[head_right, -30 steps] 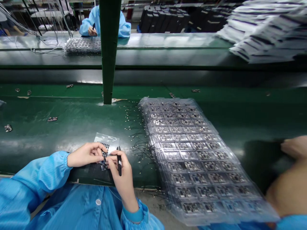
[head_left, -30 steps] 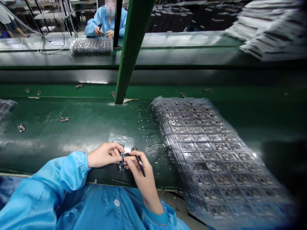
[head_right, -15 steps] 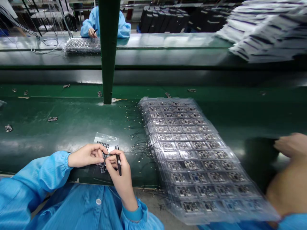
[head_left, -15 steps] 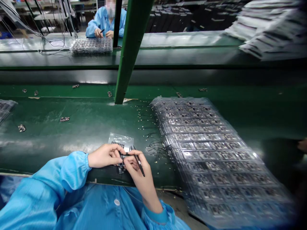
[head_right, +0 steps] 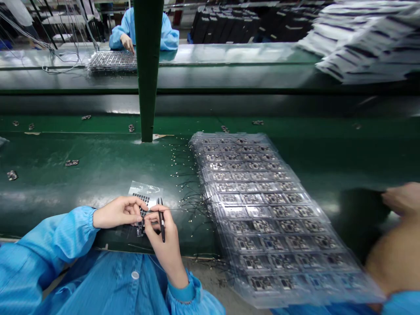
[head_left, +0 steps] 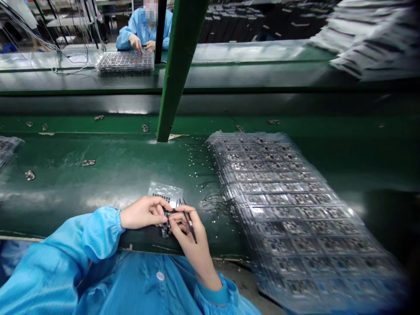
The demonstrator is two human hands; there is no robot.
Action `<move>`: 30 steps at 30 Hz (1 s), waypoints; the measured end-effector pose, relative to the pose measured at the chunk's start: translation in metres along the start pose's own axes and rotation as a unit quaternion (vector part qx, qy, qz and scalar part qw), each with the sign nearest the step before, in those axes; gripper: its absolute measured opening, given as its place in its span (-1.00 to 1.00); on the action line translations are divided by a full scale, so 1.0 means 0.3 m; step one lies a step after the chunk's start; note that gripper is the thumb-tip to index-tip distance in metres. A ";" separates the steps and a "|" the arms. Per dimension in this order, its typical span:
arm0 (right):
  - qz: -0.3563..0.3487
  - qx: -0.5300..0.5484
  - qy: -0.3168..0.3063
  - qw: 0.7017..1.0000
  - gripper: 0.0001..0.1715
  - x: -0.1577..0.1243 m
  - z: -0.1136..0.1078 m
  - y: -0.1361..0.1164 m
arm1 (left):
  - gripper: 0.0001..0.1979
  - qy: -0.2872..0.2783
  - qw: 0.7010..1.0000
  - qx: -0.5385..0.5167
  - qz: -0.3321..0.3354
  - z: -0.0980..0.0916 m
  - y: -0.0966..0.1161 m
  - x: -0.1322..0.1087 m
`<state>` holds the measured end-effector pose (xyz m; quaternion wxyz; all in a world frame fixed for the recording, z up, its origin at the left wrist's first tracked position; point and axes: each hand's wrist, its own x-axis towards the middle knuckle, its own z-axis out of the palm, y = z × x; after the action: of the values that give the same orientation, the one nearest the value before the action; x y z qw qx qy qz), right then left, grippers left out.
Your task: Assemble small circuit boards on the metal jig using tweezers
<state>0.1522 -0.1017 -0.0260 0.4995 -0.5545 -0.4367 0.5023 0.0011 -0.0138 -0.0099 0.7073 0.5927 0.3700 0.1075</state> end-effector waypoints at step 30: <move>0.006 -0.048 0.024 0.999 -0.66 -0.001 -0.014 0.053 | -0.67 0.004 0.999 0.035 0.020 0.018 -0.054 0.016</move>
<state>0.1562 -0.1044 -0.0418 0.4797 -0.5926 -0.4444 0.4703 0.0032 -0.0194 -0.0264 0.6823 0.6238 0.3646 0.1113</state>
